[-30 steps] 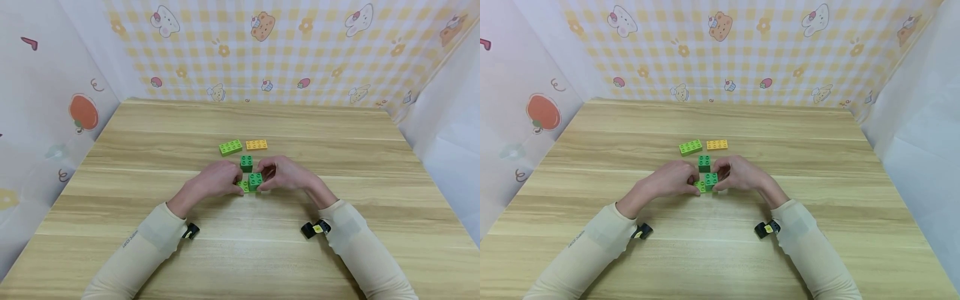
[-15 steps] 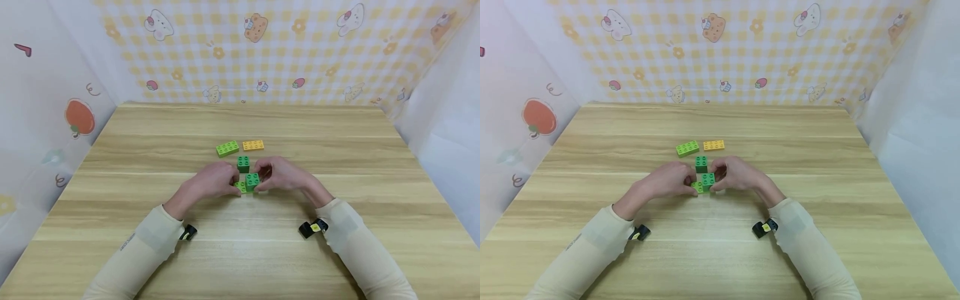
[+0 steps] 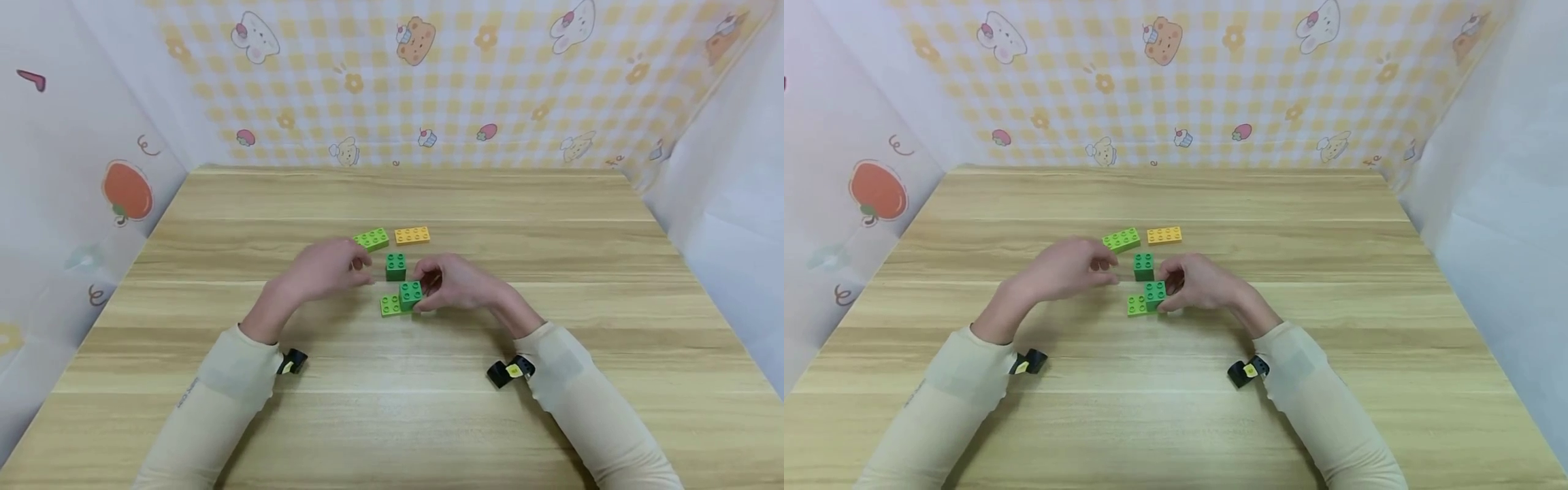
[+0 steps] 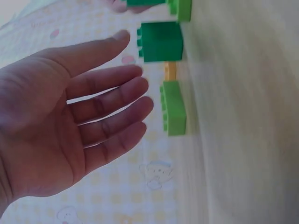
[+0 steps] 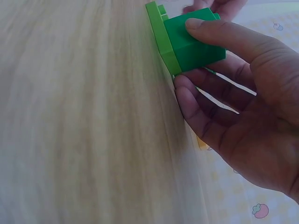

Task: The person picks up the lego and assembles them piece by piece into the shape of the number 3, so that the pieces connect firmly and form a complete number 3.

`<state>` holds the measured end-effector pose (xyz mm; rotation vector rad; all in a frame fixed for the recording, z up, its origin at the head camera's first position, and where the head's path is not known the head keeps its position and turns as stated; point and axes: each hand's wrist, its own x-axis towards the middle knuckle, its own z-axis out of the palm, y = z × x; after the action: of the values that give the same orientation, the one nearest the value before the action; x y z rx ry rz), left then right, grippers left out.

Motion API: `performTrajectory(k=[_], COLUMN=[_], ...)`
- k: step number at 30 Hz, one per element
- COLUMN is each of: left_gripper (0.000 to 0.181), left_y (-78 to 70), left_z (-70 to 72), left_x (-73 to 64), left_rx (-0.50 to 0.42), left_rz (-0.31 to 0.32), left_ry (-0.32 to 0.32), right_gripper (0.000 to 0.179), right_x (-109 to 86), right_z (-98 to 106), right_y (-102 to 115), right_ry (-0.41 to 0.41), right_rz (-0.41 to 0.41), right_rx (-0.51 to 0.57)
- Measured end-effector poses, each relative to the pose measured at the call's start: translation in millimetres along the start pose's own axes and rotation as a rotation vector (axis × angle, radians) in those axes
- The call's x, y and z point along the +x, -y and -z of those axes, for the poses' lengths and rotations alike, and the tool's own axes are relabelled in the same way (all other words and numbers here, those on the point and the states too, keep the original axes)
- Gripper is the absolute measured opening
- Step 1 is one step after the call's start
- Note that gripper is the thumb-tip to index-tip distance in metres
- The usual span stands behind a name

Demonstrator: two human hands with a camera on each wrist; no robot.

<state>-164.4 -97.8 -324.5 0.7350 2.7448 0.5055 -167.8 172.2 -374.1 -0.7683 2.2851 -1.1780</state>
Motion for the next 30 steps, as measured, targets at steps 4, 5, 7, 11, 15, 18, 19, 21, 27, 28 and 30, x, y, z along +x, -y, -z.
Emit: performTrajectory(k=[4,5,7,11,15,18,19,21,27,28,30], left_gripper=[0.041,0.041,0.041,0.042,0.047,0.05,0.051,0.052,0.052,0.051,0.051], left_y=[5.1,6.9,10.3,18.4,23.7,25.7,26.3,27.6,30.8,31.0,31.3], left_z=[7.8,8.8,9.9,8.7,7.6,6.5,5.9,4.6,0.1,-0.5,-1.6], left_x=[5.4,7.9,14.0,28.1,38.7,44.2,45.7,48.0,51.4,51.8,52.8], left_rx=[0.001,0.0,0.001,0.0,-0.014,-0.031,-0.039,-0.052,-0.082,-0.084,-0.091], left_rz=[0.04,0.046,0.057,0.079,0.1,0.115,0.119,0.129,0.153,0.155,0.157], left_ry=[-0.085,-0.103,-0.137,-0.174,-0.162,-0.144,-0.139,-0.131,-0.108,-0.107,-0.104], right_gripper=[0.031,0.032,0.033,0.033,0.033,0.033,0.033,0.032,0.033,0.034,0.034], right_x=[-1.3,-1.6,-1.9,-1.6,-0.4,0.1,0.3,0.5,0.3,0.2,-0.4], right_z=[0.3,0.2,-0.3,-1.3,-1.1,-0.9,-0.9,-1.0,-1.8,-1.9,-2.0], right_y=[1.3,1.3,1.0,0.0,0.0,0.5,0.6,0.8,0.4,0.2,0.1], right_ry=[-0.007,-0.009,-0.013,-0.015,-0.014,-0.015,-0.015,-0.016,-0.016,-0.016,-0.017], right_rz=[-0.013,-0.016,-0.019,-0.021,-0.016,-0.015,-0.015,-0.015,-0.021,-0.024,-0.027], right_rx=[-0.003,-0.008,-0.015,-0.02,-0.028,-0.038,-0.041,-0.049,-0.061,-0.059,-0.058])
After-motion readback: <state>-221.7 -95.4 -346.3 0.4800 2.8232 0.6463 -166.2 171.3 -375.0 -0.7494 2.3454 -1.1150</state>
